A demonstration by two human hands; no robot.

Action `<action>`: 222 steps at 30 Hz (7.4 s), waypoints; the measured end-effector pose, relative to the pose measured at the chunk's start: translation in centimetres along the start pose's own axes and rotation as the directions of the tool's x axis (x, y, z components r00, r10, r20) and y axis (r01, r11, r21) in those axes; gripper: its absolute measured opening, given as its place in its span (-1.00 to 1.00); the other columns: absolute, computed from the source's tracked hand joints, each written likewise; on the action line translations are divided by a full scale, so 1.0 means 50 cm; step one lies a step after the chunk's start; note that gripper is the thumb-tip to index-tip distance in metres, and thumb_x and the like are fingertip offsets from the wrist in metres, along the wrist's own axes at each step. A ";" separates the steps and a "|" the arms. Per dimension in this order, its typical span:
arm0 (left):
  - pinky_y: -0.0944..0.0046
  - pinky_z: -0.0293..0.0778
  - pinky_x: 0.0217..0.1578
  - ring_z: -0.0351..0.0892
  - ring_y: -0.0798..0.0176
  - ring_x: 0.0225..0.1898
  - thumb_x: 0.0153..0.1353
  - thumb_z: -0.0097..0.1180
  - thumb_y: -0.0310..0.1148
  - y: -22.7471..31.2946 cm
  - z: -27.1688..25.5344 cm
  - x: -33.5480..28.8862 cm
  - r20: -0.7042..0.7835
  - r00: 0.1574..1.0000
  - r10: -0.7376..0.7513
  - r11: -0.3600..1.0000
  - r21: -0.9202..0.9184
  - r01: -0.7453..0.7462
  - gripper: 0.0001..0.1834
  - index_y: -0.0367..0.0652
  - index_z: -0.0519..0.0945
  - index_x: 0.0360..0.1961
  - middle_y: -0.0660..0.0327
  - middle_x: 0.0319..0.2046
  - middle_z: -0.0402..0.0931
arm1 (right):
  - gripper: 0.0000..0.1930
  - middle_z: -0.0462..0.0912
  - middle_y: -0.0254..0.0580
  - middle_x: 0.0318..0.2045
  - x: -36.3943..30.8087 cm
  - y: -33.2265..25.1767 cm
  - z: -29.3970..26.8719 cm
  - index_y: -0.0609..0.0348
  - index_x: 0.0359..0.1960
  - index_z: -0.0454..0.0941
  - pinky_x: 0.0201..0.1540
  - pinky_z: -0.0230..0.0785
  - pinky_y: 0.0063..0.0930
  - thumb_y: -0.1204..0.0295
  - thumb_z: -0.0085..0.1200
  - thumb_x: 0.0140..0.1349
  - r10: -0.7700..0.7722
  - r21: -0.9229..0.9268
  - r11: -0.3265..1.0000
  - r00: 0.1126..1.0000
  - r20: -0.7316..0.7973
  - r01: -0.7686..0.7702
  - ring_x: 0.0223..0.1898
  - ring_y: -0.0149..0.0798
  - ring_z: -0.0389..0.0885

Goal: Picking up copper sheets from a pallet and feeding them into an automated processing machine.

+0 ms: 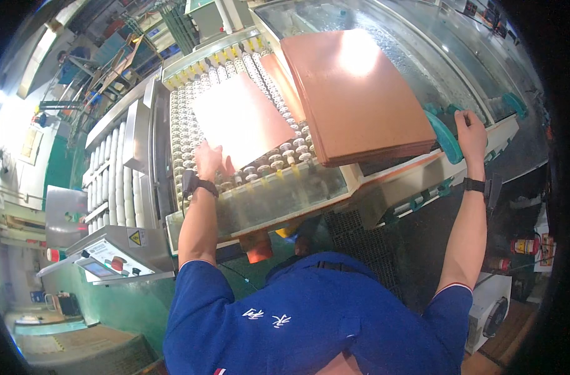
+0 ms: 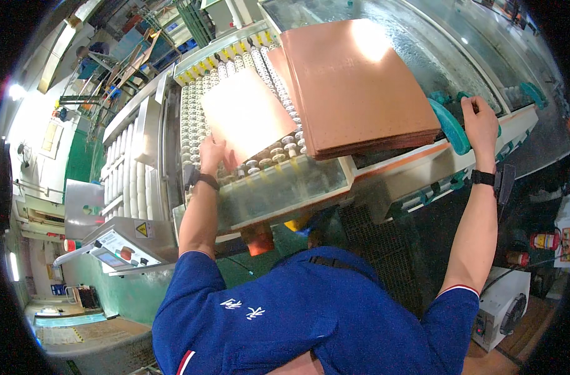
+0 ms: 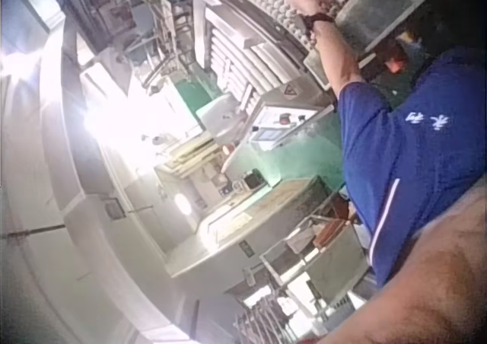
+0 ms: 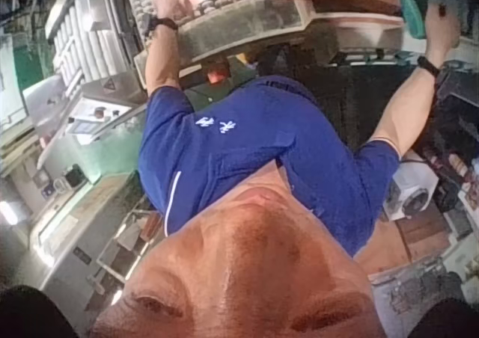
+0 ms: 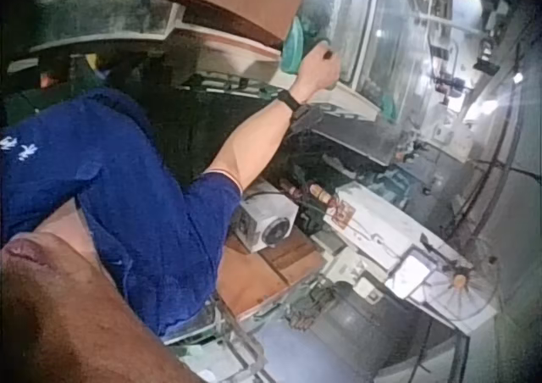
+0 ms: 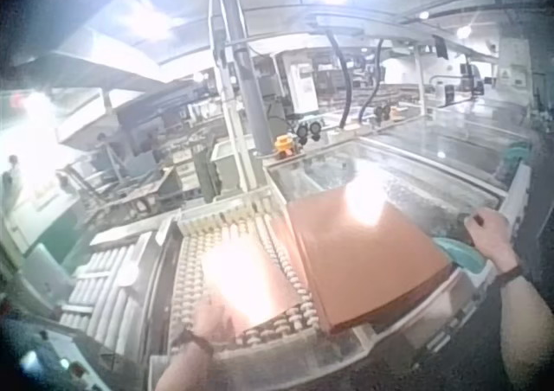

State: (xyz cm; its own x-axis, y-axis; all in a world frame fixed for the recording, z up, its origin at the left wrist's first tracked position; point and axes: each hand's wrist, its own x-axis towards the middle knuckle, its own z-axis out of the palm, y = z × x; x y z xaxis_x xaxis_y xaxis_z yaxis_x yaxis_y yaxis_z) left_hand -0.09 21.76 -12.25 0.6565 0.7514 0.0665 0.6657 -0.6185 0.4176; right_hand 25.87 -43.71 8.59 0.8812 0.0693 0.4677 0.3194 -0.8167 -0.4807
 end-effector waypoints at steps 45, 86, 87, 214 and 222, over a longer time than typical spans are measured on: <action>0.25 0.51 0.10 0.53 0.19 0.16 0.44 0.08 -0.29 0.532 -0.151 -0.383 0.389 0.807 0.446 0.425 -0.885 0.191 -0.42 -0.38 0.31 0.38 0.02 0.19 0.49 | -0.63 0.62 -0.15 -0.51 -0.005 0.011 0.005 0.26 -0.27 0.63 -0.33 0.34 -0.30 0.13 0.10 0.39 -0.094 0.080 0.992 0.994 -0.062 0.099 -0.46 -0.20 0.53; 0.34 0.66 -0.22 0.74 0.23 -0.28 0.45 -0.02 -0.46 0.486 -0.161 -0.353 0.389 0.868 0.309 -0.062 -0.902 0.427 -0.85 -0.27 0.53 -0.07 0.12 -0.24 0.67 | -0.63 0.67 0.00 -0.45 -0.008 -0.003 -0.004 0.22 -0.29 0.63 -0.27 0.41 -0.19 0.11 0.11 0.35 -0.081 0.034 0.996 0.996 -0.043 0.083 -0.38 0.03 0.63; 0.35 0.66 -0.24 0.74 0.24 -0.28 0.45 -0.02 -0.46 0.485 -0.160 -0.354 0.390 0.868 0.307 -0.069 -0.901 0.429 -0.85 -0.28 0.53 -0.06 0.11 -0.24 0.68 | -0.64 0.66 0.00 -0.45 -0.008 -0.002 -0.004 0.22 -0.29 0.63 -0.27 0.41 -0.20 0.11 0.11 0.35 -0.077 0.032 0.996 0.996 -0.040 0.078 -0.38 0.03 0.62; 0.12 0.50 0.12 0.41 0.14 0.16 0.46 -0.04 -0.43 0.484 -0.127 -0.402 0.289 0.947 0.139 0.161 -0.950 0.266 -0.40 -0.34 0.15 0.46 0.05 0.18 0.34 | -0.65 0.73 0.09 -0.30 -0.012 -0.047 0.020 0.09 -0.29 0.72 -0.14 0.51 0.07 0.12 -0.01 0.24 0.019 -0.036 0.999 1.000 0.007 -0.019 -0.22 0.17 0.71; 0.17 0.45 0.01 0.37 0.21 0.10 0.49 0.00 -0.27 0.453 -0.035 -0.363 0.129 0.916 0.379 0.510 -0.856 -0.091 -0.40 -0.33 0.21 0.44 0.02 0.32 0.20 | -0.71 0.71 0.00 -0.38 -0.039 -0.035 -0.015 0.10 -0.38 0.65 -0.23 0.48 0.07 0.14 0.09 0.22 0.028 0.062 0.998 0.994 -0.104 -0.021 -0.27 0.16 0.68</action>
State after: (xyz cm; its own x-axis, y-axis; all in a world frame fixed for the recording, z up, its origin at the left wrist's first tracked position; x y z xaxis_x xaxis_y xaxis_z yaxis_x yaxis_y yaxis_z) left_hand 2.44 -5.48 -2.42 0.8996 0.4244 0.1028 -0.0242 -0.1867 0.9821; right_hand 23.31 -42.85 9.07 0.8486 -0.0134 0.5289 0.3215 -0.7809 -0.5356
